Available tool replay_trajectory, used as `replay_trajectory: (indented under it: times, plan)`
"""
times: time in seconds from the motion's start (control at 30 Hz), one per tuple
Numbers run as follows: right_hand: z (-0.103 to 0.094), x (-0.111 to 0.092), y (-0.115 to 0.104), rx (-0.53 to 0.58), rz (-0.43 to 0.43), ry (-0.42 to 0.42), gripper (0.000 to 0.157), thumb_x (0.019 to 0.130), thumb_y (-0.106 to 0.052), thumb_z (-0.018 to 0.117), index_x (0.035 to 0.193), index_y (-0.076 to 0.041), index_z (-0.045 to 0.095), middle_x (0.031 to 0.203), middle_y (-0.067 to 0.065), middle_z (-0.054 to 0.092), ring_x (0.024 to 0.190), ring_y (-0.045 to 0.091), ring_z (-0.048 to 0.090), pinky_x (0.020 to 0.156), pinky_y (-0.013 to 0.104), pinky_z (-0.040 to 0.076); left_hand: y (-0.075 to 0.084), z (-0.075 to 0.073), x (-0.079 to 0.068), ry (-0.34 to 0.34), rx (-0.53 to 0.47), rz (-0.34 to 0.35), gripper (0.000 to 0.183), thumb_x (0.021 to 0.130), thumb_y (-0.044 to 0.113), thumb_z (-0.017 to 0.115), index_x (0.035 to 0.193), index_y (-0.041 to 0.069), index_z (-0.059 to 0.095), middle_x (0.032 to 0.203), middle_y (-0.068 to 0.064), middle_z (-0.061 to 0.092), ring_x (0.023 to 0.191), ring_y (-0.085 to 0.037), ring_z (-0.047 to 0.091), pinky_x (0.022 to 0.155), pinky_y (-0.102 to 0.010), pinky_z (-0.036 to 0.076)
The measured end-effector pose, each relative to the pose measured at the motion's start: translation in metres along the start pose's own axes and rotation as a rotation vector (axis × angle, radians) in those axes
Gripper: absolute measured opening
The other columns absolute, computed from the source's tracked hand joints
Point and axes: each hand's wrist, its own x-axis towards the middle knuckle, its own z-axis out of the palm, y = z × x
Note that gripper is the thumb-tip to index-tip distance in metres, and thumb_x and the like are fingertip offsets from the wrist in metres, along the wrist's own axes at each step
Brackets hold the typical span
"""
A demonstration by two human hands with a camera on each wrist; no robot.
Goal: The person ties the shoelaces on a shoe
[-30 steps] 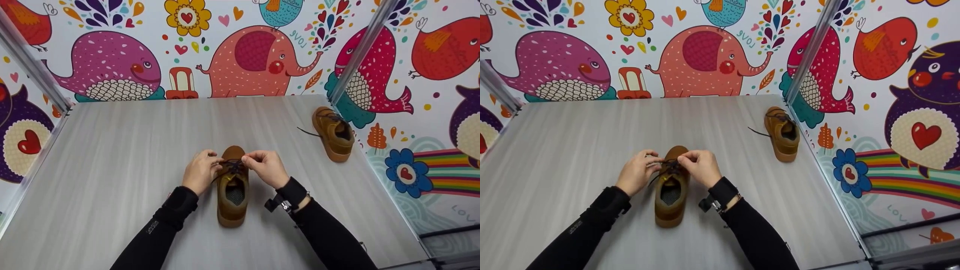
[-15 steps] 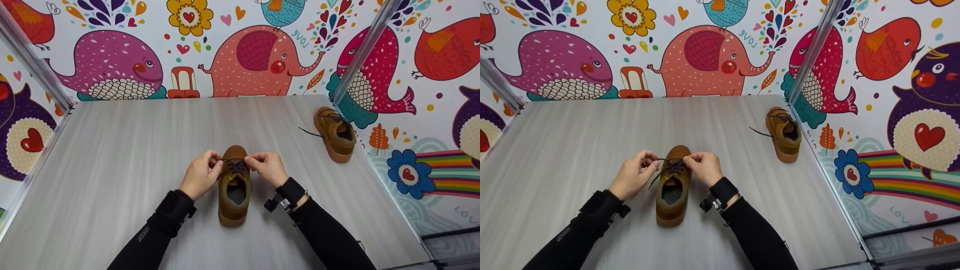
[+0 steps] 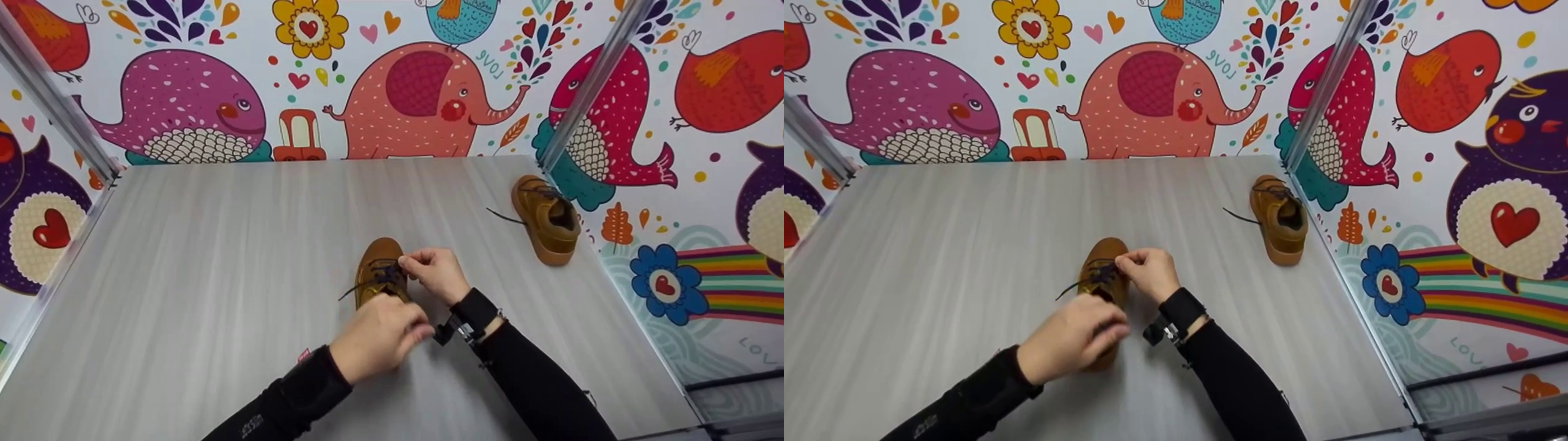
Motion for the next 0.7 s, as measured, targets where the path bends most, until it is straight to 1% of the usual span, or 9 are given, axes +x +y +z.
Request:
replay_trajectory:
  times: [0.1, 0.17, 0.2, 0.27, 0.33, 0.4, 0.47, 0.6, 0.7]
  plan:
    - [0.0, -0.001, 0.0, -0.001, -0.005, -0.002, 0.019, 0.099, -0.022, 0.077, 0.094, -0.006, 0.085, 0.074, 0.002, 0.075, 0.067, 0.008, 0.061, 0.058, 0.022, 0.042, 0.0, 0.002, -0.004, 0.036, -0.006, 0.104, 0.027, 0.104, 0.034, 0.07, 0.085, 0.015, 0.07, 0.071, 0.005, 0.069, 0.06, -0.007, 0.057, 0.062, -0.023, 0.046]
    - [-0.001, -0.001, 0.0, 0.0, -0.001, -0.01, 0.019, 0.099, -0.022, 0.076, 0.094, -0.005, 0.085, 0.074, 0.0, 0.075, 0.067, 0.008, 0.061, 0.057, 0.022, 0.043, -0.008, 0.002, -0.004, 0.114, -0.042, 0.063, 0.027, 0.104, 0.029, 0.07, 0.082, 0.014, 0.07, 0.069, 0.004, 0.067, 0.059, -0.007, 0.056, 0.06, -0.022, 0.045]
    - [-0.001, -0.001, 0.0, -0.002, 0.001, -0.012, 0.019, 0.099, -0.022, 0.076, 0.094, -0.005, 0.085, 0.074, 0.0, 0.075, 0.067, 0.008, 0.061, 0.057, 0.022, 0.043, -0.014, 0.001, -0.002, 0.158, -0.061, 0.002, 0.025, 0.104, 0.026, 0.071, 0.082, 0.013, 0.071, 0.071, 0.004, 0.069, 0.062, -0.007, 0.059, 0.061, -0.023, 0.048]
    - [-0.002, 0.0, 0.0, -0.006, 0.005, -0.015, 0.02, 0.099, -0.022, 0.076, 0.094, -0.005, 0.085, 0.075, 0.002, 0.075, 0.067, 0.009, 0.061, 0.057, 0.022, 0.043, -0.027, -0.002, 0.004, 0.226, -0.085, -0.171, 0.019, 0.104, 0.023, 0.072, 0.091, 0.01, 0.077, 0.08, 0.0, 0.074, 0.071, -0.012, 0.064, 0.067, -0.028, 0.053]
    - [-0.003, 0.001, 0.0, -0.018, 0.008, -0.014, 0.02, 0.1, -0.023, 0.076, 0.095, -0.006, 0.085, 0.076, 0.003, 0.076, 0.068, 0.01, 0.062, 0.058, 0.023, 0.044, -0.039, -0.005, 0.013, 0.234, -0.082, -0.362, 0.017, 0.103, 0.023, 0.073, 0.103, 0.008, 0.081, 0.092, -0.005, 0.076, 0.082, -0.018, 0.067, 0.074, -0.036, 0.055]
    - [-0.003, 0.001, -0.001, -0.027, 0.011, -0.009, 0.021, 0.1, -0.024, 0.076, 0.095, -0.007, 0.085, 0.079, 0.005, 0.077, 0.07, 0.011, 0.063, 0.061, 0.024, 0.045, -0.05, -0.007, 0.022, 0.176, -0.07, -0.505, 0.025, 0.105, 0.028, 0.071, 0.113, 0.007, 0.082, 0.101, -0.008, 0.076, 0.09, -0.024, 0.068, 0.079, -0.042, 0.055]
    - [-0.003, 0.0, -0.002, -0.023, 0.008, -0.011, 0.021, 0.101, -0.024, 0.075, 0.097, -0.007, 0.085, 0.08, 0.004, 0.078, 0.072, 0.011, 0.064, 0.063, 0.024, 0.046, -0.057, -0.007, 0.031, 0.087, -0.08, -0.584, 0.029, 0.105, 0.032, 0.071, 0.118, 0.008, 0.082, 0.105, -0.01, 0.076, 0.093, -0.026, 0.069, 0.081, -0.044, 0.055]
    - [-0.005, -0.001, -0.008, 0.024, -0.014, -0.013, 0.021, 0.102, -0.024, 0.075, 0.1, -0.005, 0.084, 0.08, 0.0, 0.077, 0.074, 0.012, 0.065, 0.066, 0.023, 0.048, -0.066, -0.005, 0.042, -0.056, -0.164, -0.668, 0.026, 0.103, 0.031, 0.074, 0.113, 0.01, 0.084, 0.108, -0.009, 0.081, 0.096, -0.026, 0.074, 0.084, -0.043, 0.058]
    - [-0.008, -0.003, -0.013, 0.073, -0.036, -0.012, 0.02, 0.102, -0.023, 0.075, 0.101, -0.005, 0.084, 0.081, -0.001, 0.076, 0.076, 0.016, 0.065, 0.066, 0.022, 0.048, -0.071, -0.003, 0.045, -0.082, -0.239, -0.693, 0.019, 0.101, 0.025, 0.076, 0.107, 0.009, 0.085, 0.102, -0.007, 0.082, 0.088, -0.021, 0.073, 0.081, -0.037, 0.058]
